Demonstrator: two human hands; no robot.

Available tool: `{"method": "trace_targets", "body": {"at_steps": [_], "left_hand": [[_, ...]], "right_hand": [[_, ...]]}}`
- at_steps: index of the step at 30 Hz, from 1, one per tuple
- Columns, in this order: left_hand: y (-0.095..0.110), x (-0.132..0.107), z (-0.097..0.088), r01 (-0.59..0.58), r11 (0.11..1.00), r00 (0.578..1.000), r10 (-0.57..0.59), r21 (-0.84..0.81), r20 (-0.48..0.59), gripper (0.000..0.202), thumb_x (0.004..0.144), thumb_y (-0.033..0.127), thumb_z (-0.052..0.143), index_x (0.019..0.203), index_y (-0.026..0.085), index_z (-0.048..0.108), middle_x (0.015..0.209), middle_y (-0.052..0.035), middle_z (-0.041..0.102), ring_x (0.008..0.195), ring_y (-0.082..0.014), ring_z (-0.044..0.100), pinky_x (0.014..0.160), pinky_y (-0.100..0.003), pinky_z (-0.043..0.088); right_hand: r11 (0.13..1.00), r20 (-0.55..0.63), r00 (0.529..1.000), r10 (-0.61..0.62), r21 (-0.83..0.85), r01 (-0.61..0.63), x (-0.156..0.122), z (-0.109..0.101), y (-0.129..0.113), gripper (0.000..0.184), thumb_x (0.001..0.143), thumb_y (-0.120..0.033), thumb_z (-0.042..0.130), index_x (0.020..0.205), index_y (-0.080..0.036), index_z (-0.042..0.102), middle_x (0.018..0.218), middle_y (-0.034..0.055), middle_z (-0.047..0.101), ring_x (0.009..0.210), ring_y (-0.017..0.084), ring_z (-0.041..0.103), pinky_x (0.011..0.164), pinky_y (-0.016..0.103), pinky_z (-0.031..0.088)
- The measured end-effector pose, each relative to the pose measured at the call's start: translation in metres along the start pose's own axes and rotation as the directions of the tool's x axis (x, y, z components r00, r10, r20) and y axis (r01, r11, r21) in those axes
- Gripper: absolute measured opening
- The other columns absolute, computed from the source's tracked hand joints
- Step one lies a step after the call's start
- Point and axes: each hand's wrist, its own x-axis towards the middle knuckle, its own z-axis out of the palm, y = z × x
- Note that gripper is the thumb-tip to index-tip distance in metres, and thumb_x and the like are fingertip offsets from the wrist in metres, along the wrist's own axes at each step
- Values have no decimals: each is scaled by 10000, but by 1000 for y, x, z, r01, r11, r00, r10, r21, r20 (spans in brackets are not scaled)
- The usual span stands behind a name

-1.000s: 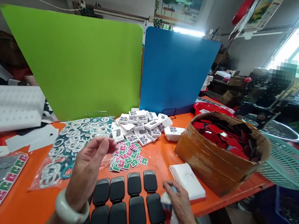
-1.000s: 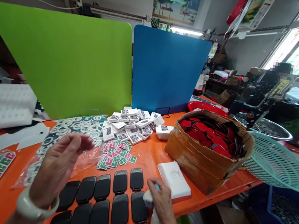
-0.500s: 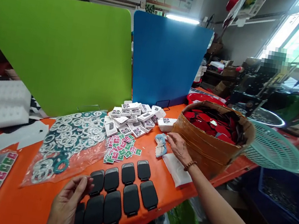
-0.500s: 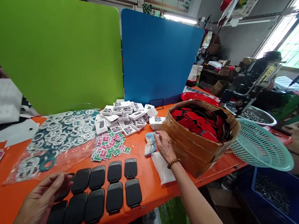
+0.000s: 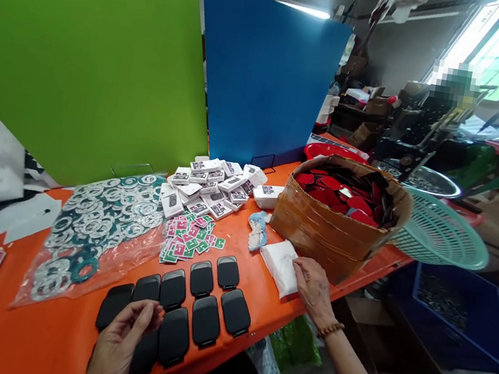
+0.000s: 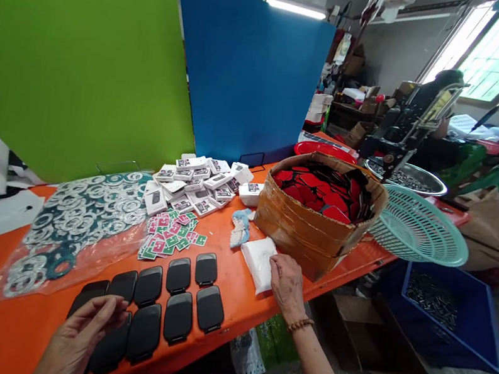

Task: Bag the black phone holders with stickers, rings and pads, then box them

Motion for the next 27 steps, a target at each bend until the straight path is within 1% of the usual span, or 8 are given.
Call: {"method": "trace_targets", "body": {"at_steps": [2, 5, 11, 15, 18, 23, 25, 27], "left_hand": [[-2, -2, 1, 17, 1000, 1000, -17, 14, 7, 477, 538, 554, 789, 802, 167, 696, 840, -49, 721, 791, -207, 665, 755, -271, 550], [-3, -7, 3, 30, 999, 999, -30, 24, 21, 468, 553, 549, 785, 811, 169, 696, 849, -46, 720, 809, -201, 660, 764, -263, 542], [-2, -18, 1, 17, 999, 999, -18, 30, 40, 443, 620, 537, 752, 831, 153, 686, 865, -55, 708, 812, -187, 639, 778, -277, 521], [-6, -20, -7, 29, 999, 999, -30, 17, 13, 432, 623, 528, 754, 819, 149, 684, 839, -50, 704, 791, -181, 638, 770, -277, 515], [-7, -19, -11, 42, 999, 999, -42, -8, -4, 432, 599, 522, 771, 802, 151, 686, 838, -47, 709, 779, -180, 642, 756, -267, 517], [-6, -16, -12, 63, 997, 998, -64, -39, -4, 470, 528, 536, 801, 779, 152, 696, 805, -49, 719, 754, -187, 656, 730, -260, 527], [-5, -14, -13, 74, 997, 997, -74, -40, -6, 478, 513, 543, 805, 767, 153, 698, 797, -51, 721, 743, -189, 658, 720, -261, 531], [-6, -13, -13, 79, 996, 997, -80, -39, -3, 478, 514, 546, 803, 768, 154, 699, 806, -52, 723, 742, -189, 659, 727, -267, 533]], "right_hand": [[989, 34, 999, -24, -147, 29, 6, 4, -6, 254, 904, -245, 426, 874, -171, 667, 968, 103, 669, 898, 231, 555, 805, 349, 394], [952, 83, 997, -4, -306, 29, 15, 10, -15, 236, 890, -193, 439, 851, -176, 671, 929, 107, 646, 871, 231, 520, 760, 333, 364], [902, 136, 987, 85, -432, -18, 20, 12, -25, 200, 889, -213, 453, 868, -164, 646, 955, 128, 607, 878, 256, 510, 708, 344, 340], [909, 166, 979, 115, -416, -36, 24, 12, -22, 164, 859, -202, 471, 815, -163, 625, 926, 125, 600, 861, 254, 514, 681, 336, 333], [926, 172, 980, 103, -375, -32, 29, 15, -21, 143, 815, -173, 481, 750, -155, 607, 889, 137, 593, 834, 259, 510, 667, 337, 331], [947, 132, 990, 57, -322, -12, 33, 18, -17, 120, 749, -125, 474, 681, -154, 569, 816, 129, 578, 787, 247, 504, 691, 344, 364], [963, 103, 994, 26, -271, 3, 31, 14, -14, 111, 740, -127, 470, 672, -166, 549, 785, 103, 569, 776, 229, 506, 727, 339, 388], [975, 67, 998, 2, -224, 14, 25, 9, -11, 94, 746, -145, 467, 687, -179, 532, 808, 88, 572, 798, 219, 513, 758, 335, 410]]}}
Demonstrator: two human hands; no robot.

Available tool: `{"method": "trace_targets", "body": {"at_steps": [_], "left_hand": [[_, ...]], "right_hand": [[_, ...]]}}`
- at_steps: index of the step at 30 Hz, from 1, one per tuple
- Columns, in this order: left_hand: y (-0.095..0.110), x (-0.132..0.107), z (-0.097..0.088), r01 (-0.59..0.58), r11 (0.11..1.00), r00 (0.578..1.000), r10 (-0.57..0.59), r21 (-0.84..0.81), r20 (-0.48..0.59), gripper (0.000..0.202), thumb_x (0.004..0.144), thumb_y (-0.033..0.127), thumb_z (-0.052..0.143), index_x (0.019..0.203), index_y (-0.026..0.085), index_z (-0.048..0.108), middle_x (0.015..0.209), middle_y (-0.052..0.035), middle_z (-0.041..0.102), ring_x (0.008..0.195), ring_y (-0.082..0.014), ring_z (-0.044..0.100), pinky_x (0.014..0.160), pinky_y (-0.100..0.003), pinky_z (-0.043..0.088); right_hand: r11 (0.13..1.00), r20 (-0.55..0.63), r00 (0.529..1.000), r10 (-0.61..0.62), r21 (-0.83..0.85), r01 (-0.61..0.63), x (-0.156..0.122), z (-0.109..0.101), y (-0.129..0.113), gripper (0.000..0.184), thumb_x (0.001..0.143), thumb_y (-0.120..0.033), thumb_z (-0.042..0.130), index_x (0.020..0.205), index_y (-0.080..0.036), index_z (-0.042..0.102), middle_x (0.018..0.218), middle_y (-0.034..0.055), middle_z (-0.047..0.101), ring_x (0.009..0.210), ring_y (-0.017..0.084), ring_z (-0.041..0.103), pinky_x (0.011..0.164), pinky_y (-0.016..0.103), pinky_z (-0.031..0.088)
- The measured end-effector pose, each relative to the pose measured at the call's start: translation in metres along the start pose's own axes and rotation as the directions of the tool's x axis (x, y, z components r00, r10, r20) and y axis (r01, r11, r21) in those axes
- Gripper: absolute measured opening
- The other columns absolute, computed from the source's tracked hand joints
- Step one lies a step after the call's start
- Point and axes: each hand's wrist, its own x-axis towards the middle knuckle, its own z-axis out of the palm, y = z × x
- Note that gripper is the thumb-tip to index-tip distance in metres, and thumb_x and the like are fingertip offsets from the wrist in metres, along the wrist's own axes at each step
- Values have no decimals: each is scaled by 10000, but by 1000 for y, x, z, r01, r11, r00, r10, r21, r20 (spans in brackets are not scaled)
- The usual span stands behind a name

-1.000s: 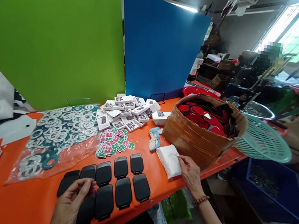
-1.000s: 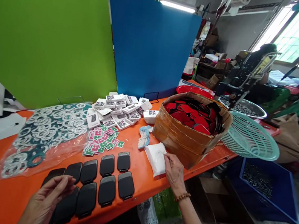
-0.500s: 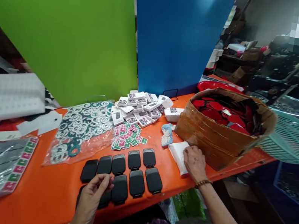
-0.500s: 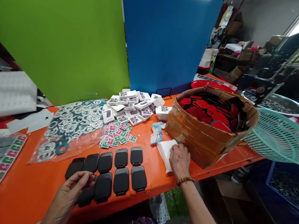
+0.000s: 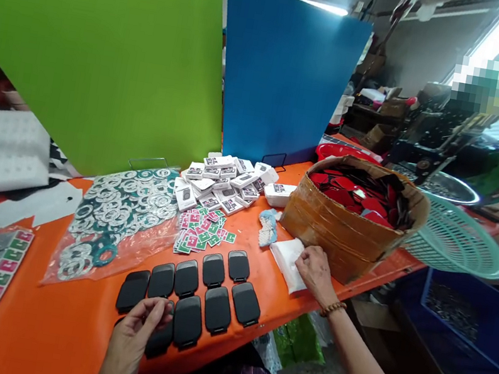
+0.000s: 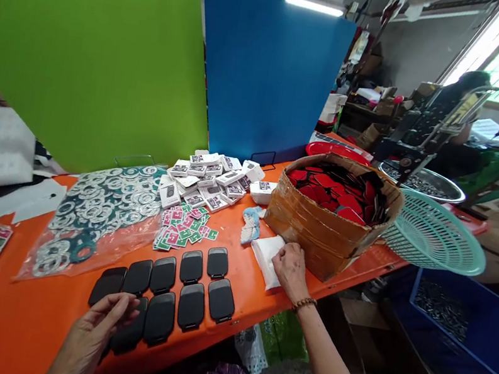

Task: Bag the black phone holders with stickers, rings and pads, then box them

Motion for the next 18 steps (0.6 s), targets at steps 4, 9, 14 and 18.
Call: {"method": "trace_targets", "body": {"at_steps": [4, 9, 14, 18], "left_hand": [[-3, 1, 10, -12, 1000, 999, 11, 16, 33, 473, 536, 544, 794, 786, 154, 701, 817, -56, 720, 766, -201, 656, 749, -293, 530], [-4, -5, 47, -50, 996, 976, 34, 70, 213, 423, 654, 551, 713, 823, 163, 702, 874, -82, 715, 875, -244, 647, 848, -348, 490], [2, -10, 75, -187, 981, 926, 161, 47, 340, 504, 696, 545, 682, 1047, 184, 669, 1066, -113, 687, 972, -249, 609, 878, -325, 450], [7, -9, 77, -187, 982, 924, 175, 3, 339, 420, 762, 542, 614, 945, 167, 661, 790, -31, 657, 697, -160, 543, 661, -251, 429]], "right_hand": [[981, -170, 985, -7, 189, 40, -18, -15, -6, 68, 775, -194, 476, 715, -202, 506, 936, 93, 574, 908, 229, 530, 817, 373, 437], [908, -257, 965, -46, 393, 148, -45, -35, -58, 52, 808, -197, 501, 761, -212, 515, 984, 91, 548, 977, 239, 539, 884, 423, 440], [833, -166, 970, -176, 500, 237, -71, -35, -122, 81, 804, -151, 507, 821, -223, 540, 1061, 101, 557, 1069, 259, 529, 936, 448, 430], [764, -74, 959, -275, 589, 264, -87, -23, -152, 102, 816, -149, 520, 835, -232, 575, 1067, 93, 581, 1038, 251, 546, 912, 433, 444]]}}
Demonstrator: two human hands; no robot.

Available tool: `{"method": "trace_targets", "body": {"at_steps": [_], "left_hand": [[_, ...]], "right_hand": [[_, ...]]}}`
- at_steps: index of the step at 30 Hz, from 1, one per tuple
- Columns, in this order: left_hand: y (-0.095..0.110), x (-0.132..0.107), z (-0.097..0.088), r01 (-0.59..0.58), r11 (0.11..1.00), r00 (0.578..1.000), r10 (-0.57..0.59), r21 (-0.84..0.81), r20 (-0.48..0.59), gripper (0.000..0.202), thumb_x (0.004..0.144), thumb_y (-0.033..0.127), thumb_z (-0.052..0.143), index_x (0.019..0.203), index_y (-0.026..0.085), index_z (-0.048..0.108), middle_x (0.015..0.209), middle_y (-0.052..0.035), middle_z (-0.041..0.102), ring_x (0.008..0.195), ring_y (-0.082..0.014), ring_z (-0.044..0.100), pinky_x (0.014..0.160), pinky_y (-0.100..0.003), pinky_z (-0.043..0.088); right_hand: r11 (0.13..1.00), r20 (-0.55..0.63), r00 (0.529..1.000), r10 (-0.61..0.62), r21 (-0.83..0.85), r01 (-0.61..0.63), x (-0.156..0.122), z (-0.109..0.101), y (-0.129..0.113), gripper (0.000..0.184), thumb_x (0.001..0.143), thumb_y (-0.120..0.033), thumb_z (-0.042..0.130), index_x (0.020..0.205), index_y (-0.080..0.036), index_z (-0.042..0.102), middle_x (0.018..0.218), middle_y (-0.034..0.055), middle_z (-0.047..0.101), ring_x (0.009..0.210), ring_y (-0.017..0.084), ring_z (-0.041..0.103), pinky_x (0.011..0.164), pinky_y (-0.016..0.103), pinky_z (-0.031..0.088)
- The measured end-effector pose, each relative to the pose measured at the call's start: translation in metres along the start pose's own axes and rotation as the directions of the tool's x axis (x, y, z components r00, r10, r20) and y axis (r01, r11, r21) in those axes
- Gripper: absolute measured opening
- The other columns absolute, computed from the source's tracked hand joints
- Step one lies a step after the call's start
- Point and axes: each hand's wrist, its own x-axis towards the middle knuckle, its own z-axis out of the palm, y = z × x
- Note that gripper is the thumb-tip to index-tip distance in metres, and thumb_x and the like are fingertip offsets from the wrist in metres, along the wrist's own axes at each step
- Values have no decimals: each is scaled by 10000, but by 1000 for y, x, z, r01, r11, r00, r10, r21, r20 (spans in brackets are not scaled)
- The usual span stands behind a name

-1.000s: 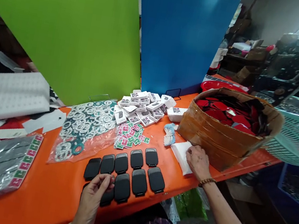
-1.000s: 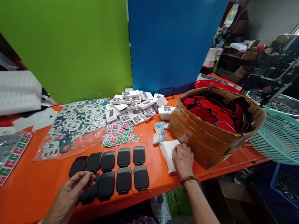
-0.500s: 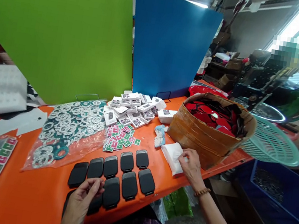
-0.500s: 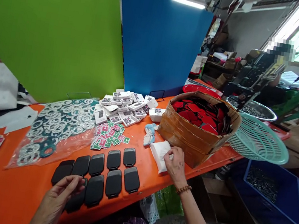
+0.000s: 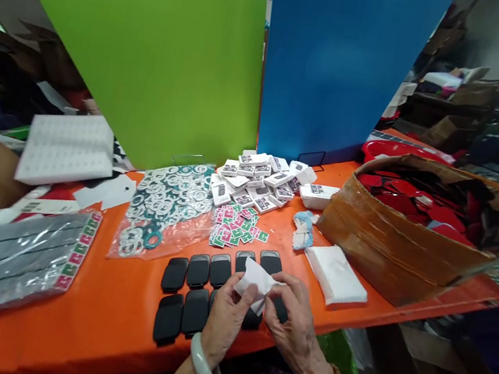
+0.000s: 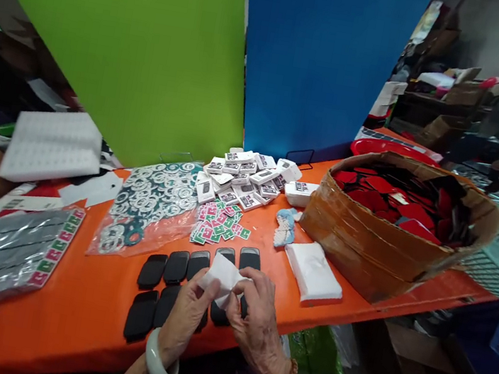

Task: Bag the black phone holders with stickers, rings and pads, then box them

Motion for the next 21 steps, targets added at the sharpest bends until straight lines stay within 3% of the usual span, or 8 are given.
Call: {"method": "trace_targets", "body": {"at_steps": [2, 4, 6, 8, 11, 13, 17, 21], "left_hand": [[2, -1, -6, 3, 1000, 998, -3, 1, -59, 374, 786, 533, 587, 815, 165, 648, 672, 10, 579, 613, -127, 460, 585, -230, 378], [4, -3, -15, 11, 1000, 999, -10, 15, -47, 367, 797, 524, 579, 753, 163, 631, 635, 21, 529, 602, -118, 419, 578, -226, 355], [6, -8, -25, 41, 999, 998, -43, 27, 40, 384, 794, 531, 579, 745, 155, 634, 637, 14, 524, 604, -118, 407, 583, -231, 348], [6, -13, -33, 86, 995, 985, -91, 46, 144, 419, 789, 554, 572, 734, 145, 644, 621, 11, 517, 577, -111, 384, 559, -232, 325], [5, -20, -42, 110, 990, 969, -127, 92, 213, 485, 804, 588, 528, 694, 133, 656, 576, 13, 494, 539, -98, 344, 528, -234, 284], [4, -25, -46, 115, 987, 968, -136, 110, 213, 520, 815, 602, 498, 701, 128, 679, 562, 11, 497, 535, -100, 347, 529, -238, 281], [2, -34, -50, 120, 992, 991, -122, 39, 50, 440, 791, 550, 574, 803, 140, 733, 631, -7, 583, 608, -126, 453, 589, -237, 351], [-8, -35, -49, 169, 960, 976, -195, -222, -101, 355, 697, 468, 709, 835, 142, 735, 683, -25, 644, 629, -135, 524, 608, -246, 415]], "right_hand": [[995, 78, 997, 1, 104, -9, 0, 6, -4, 85, 837, -174, 525, 840, -237, 583, 1065, 88, 587, 1042, 243, 550, 916, 421, 446], [968, 141, 988, 70, 228, -101, 6, 6, -5, 105, 840, -242, 567, 943, -240, 586, 1126, 92, 571, 1088, 243, 535, 937, 407, 444], [899, 219, 957, 189, 354, -259, 16, 3, -5, 348, 812, -333, 620, 1137, -244, 532, 1192, 99, 545, 1104, 239, 527, 926, 387, 458], [779, 377, 892, 250, 469, -417, 28, 0, -4, 535, 771, -399, 657, 1249, -249, 467, 1192, 92, 551, 1055, 225, 550, 866, 354, 486], [595, 638, 741, 209, 518, -614, 39, 2, -6, 424, 726, -446, 680, 1073, -227, 574, 973, 45, 620, 855, 191, 588, 709, 291, 494], [541, 692, 687, 220, 500, -677, 38, 7, -10, 314, 717, -467, 680, 859, -200, 598, 769, 3, 593, 689, 150, 546, 607, 249, 448], [523, 658, 705, 265, 517, -678, 22, 20, -16, 322, 756, -489, 644, 713, -182, 556, 643, -31, 512, 576, 102, 437, 526, 210, 356], [477, 633, 705, 318, 536, -696, 6, 40, -11, 344, 783, -505, 620, 708, -182, 529, 635, -34, 487, 566, 94, 405, 512, 202, 344]]}}
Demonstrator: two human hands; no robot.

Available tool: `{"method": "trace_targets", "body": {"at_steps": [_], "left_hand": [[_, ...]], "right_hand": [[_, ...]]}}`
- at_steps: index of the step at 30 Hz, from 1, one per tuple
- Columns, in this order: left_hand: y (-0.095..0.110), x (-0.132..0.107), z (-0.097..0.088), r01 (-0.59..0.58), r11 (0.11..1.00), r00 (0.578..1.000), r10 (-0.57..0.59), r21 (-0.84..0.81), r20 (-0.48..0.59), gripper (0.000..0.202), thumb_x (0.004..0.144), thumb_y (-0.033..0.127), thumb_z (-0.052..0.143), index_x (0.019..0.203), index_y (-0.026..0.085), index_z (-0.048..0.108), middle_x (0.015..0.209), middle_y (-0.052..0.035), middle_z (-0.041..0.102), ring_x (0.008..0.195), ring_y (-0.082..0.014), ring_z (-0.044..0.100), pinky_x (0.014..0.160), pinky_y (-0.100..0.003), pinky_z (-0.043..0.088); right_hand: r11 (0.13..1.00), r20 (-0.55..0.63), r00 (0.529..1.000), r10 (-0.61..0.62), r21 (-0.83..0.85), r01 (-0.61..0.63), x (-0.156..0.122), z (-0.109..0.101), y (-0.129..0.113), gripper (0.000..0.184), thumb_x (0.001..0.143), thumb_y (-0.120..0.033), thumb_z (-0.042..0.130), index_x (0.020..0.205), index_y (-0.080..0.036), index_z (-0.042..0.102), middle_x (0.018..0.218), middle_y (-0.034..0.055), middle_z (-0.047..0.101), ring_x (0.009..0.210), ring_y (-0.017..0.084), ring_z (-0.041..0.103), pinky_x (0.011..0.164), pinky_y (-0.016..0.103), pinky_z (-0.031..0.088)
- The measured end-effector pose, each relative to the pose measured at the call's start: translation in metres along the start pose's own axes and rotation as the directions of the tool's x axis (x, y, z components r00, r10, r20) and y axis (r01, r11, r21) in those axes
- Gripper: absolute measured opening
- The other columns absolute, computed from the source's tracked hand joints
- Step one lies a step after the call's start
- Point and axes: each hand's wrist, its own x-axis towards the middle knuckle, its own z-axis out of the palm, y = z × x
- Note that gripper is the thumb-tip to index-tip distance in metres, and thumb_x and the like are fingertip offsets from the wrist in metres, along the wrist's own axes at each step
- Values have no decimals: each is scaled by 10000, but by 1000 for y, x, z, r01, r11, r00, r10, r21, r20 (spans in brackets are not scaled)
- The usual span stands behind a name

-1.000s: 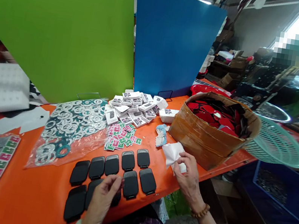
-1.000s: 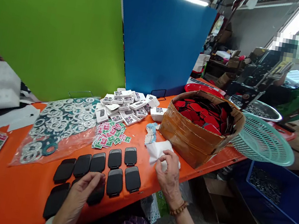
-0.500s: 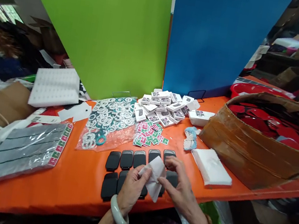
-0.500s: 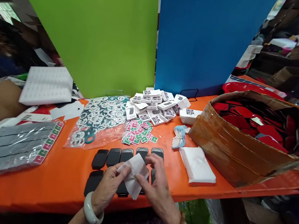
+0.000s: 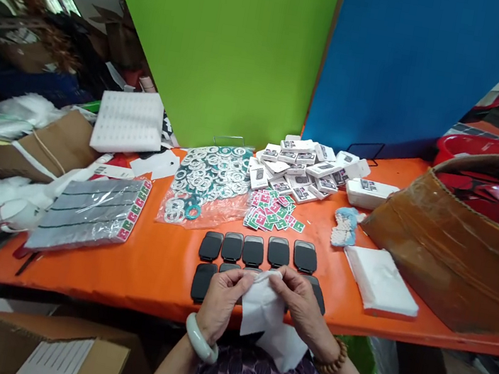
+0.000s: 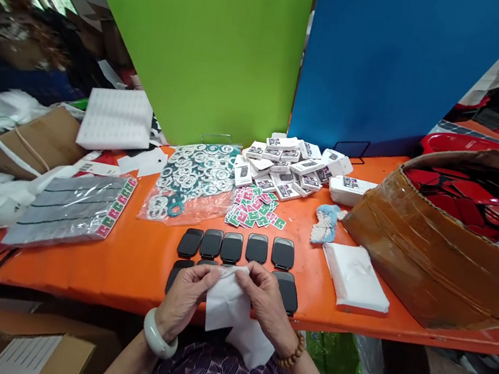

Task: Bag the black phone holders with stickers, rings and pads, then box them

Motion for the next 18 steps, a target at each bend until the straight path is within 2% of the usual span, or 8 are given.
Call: {"method": "trace_targets", "body": {"at_steps": [4, 7, 9, 12, 14, 15, 16, 18], "left_hand": [[-13, 18, -1, 4, 994, 992, -18, -110, -122, 378, 521, 408, 833, 725, 114, 711, 600, -8, 622, 526, -94, 500, 535, -222, 404], [-16, 30, -9, -24, 993, 985, 3, -117, -173, 391, 478, 388, 856, 718, 119, 704, 607, 10, 622, 554, -83, 511, 552, -203, 409], [-15, 31, -17, -32, 994, 981, 12, -100, -194, 388, 488, 375, 857, 745, 125, 708, 614, 23, 617, 565, -69, 504, 549, -182, 394], [-16, 26, -33, -27, 999, 971, 16, -42, -239, 387, 511, 372, 851, 772, 124, 709, 629, 26, 618, 569, -64, 501, 538, -177, 385], [-17, 22, -40, 3, 1000, 967, -9, -26, -253, 394, 516, 386, 847, 775, 126, 702, 634, 26, 617, 565, -68, 504, 533, -183, 389], [-17, 20, -41, 15, 1000, 967, -21, -24, -256, 400, 511, 391, 848, 771, 126, 698, 638, 26, 617, 566, -70, 507, 531, -186, 391], [-18, 19, -40, 24, 999, 967, -29, -22, -255, 407, 504, 394, 850, 765, 124, 694, 640, 25, 616, 565, -71, 507, 529, -187, 393], [-17, 18, -36, 40, 999, 968, -43, -15, -247, 416, 492, 394, 854, 759, 119, 691, 635, 26, 611, 554, -68, 500, 516, -185, 389]], "right_hand": [[999, -24, 1000, 9, 31, -9, 18, -1, 10, 339, 759, -503, 644, 745, -188, 522, 674, -33, 501, 579, 97, 432, 517, 202, 371], [981, -68, 989, -131, -153, 119, 14, -20, 6, 293, 756, -463, 660, 833, -196, 569, 728, -20, 533, 643, 117, 478, 578, 218, 412], [934, -163, 961, -224, -316, 164, -9, -42, 7, 257, 792, -449, 627, 814, -196, 583, 690, -19, 525, 629, 124, 481, 595, 233, 416], [862, -434, 860, -267, -506, 12, -63, -75, 34, 303, 831, -453, 569, 667, -198, 551, 578, -28, 473, 553, 124, 451, 570, 249, 397], [815, -483, 860, -163, -557, -158, -93, -89, 67, 323, 793, -471, 595, 623, -200, 552, 581, -16, 502, 553, 133, 464, 570, 260, 395], [802, -464, 885, -48, -546, -243, -101, -92, 86, 319, 742, -493, 632, 631, -200, 574, 589, -7, 533, 557, 146, 485, 574, 271, 407], [803, -507, 862, 23, -504, -318, -104, -93, 104, 326, 655, -508, 693, 678, -197, 601, 641, 12, 581, 597, 170, 527, 605, 291, 433], [848, -642, 762, 90, -351, -397, -95, -90, 134, 482, 482, -500, 783, 807, -183, 622, 777, 56, 645, 747, 236, 590, 706, 340, 472]]}}
